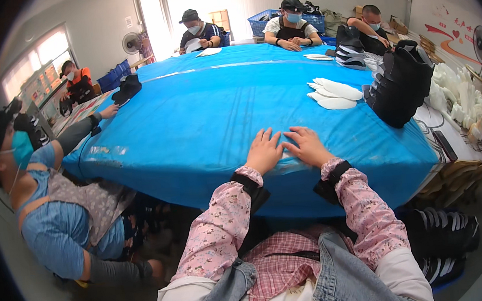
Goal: The person holds and aligns small white shoe components on a table, pressing them together with their fingers.
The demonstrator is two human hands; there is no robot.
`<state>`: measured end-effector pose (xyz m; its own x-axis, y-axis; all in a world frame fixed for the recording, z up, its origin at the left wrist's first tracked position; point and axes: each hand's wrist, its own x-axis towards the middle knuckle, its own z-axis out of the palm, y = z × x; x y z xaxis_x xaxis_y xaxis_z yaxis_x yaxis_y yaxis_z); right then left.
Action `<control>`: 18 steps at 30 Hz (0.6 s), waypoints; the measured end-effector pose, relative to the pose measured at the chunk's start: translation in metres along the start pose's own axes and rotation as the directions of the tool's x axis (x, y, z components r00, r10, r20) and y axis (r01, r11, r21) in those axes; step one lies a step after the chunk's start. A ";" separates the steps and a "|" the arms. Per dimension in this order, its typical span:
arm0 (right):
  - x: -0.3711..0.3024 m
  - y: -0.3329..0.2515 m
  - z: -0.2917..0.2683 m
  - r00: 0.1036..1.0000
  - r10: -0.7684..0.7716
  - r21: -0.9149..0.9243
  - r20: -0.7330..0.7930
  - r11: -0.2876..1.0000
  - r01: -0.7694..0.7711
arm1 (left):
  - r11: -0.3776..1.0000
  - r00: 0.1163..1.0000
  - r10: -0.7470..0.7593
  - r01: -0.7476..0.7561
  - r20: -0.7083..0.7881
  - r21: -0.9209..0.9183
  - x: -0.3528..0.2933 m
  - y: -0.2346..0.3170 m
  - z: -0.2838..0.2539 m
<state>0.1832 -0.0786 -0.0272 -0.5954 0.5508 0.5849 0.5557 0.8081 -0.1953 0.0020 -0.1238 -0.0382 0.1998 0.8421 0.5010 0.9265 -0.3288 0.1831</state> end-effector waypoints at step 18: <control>-0.048 -0.023 0.012 0.986 0.151 0.098 -0.067 0.985 -0.144 | 0.938 0.919 0.093 -0.211 -0.384 -0.277 -0.050 0.131 -0.061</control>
<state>0.1921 -0.1208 -0.0600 -0.4643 0.6514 0.6000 0.5762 0.7367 -0.3539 0.0942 -0.2348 0.0128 0.1475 0.5790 0.8019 0.7382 -0.6041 0.3004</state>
